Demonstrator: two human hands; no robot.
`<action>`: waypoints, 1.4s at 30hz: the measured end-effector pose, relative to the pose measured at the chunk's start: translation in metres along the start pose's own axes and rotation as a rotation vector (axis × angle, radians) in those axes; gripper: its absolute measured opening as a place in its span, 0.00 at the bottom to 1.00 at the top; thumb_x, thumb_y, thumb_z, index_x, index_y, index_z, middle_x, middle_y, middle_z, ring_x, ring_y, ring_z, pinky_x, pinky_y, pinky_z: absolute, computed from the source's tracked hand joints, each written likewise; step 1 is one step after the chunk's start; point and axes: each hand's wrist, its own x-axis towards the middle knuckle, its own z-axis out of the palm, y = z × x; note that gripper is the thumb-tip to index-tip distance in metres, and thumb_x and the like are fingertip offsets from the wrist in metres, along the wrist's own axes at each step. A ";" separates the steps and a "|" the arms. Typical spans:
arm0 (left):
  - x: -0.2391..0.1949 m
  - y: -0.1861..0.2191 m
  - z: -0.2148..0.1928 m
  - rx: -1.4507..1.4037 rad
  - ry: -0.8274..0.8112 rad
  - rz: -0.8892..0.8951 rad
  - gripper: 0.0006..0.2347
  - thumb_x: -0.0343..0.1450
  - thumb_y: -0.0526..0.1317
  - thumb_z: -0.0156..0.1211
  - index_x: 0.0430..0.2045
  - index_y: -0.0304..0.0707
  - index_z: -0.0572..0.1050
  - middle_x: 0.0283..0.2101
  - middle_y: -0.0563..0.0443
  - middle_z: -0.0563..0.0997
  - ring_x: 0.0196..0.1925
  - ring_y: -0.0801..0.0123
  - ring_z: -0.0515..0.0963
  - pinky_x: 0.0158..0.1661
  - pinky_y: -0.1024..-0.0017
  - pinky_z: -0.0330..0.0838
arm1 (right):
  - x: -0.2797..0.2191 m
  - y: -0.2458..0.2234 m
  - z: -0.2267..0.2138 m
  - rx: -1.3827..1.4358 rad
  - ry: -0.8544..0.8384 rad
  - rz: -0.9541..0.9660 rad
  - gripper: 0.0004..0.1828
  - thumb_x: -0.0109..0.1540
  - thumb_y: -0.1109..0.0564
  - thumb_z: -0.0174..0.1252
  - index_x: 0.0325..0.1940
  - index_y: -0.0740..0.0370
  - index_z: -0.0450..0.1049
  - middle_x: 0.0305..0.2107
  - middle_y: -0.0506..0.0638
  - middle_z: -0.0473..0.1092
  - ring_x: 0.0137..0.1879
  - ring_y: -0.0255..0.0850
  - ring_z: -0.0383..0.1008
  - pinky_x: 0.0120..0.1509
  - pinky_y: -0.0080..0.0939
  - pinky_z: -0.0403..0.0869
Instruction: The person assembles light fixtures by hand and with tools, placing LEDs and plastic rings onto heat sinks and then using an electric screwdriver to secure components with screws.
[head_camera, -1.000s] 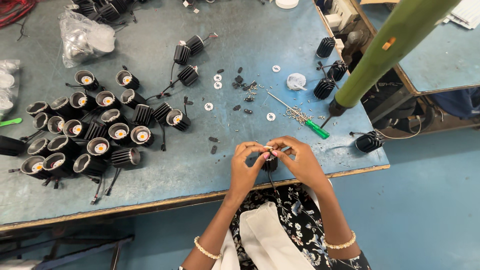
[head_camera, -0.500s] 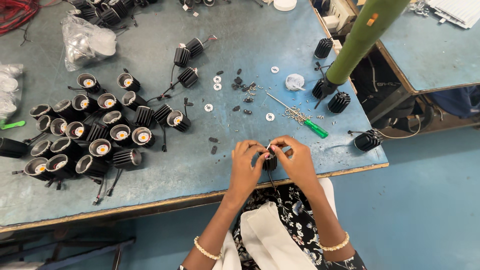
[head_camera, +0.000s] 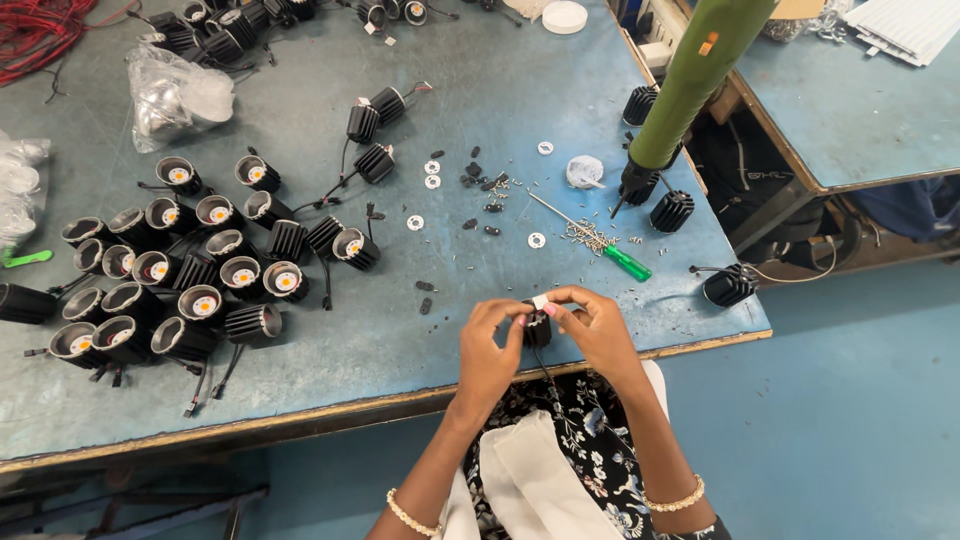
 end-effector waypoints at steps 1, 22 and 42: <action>0.000 0.000 0.001 -0.020 0.025 -0.078 0.06 0.69 0.32 0.64 0.38 0.38 0.81 0.40 0.51 0.83 0.45 0.63 0.79 0.42 0.69 0.71 | 0.001 0.002 0.000 0.004 -0.008 0.000 0.14 0.63 0.53 0.63 0.48 0.64 0.80 0.34 0.44 0.77 0.34 0.29 0.69 0.41 0.30 0.71; -0.009 -0.001 -0.001 0.105 0.024 0.074 0.08 0.68 0.35 0.67 0.39 0.41 0.84 0.39 0.52 0.83 0.46 0.61 0.77 0.48 0.65 0.65 | -0.009 -0.002 -0.008 -0.095 -0.112 -0.171 0.12 0.64 0.59 0.60 0.50 0.66 0.79 0.40 0.48 0.75 0.46 0.35 0.75 0.53 0.35 0.75; -0.005 -0.013 0.007 -0.147 -0.029 -0.214 0.07 0.69 0.39 0.66 0.30 0.33 0.82 0.32 0.52 0.80 0.34 0.70 0.76 0.35 0.72 0.64 | -0.037 0.003 0.017 -0.435 -0.086 -0.264 0.39 0.51 0.53 0.73 0.63 0.64 0.68 0.51 0.58 0.69 0.59 0.57 0.66 0.62 0.53 0.66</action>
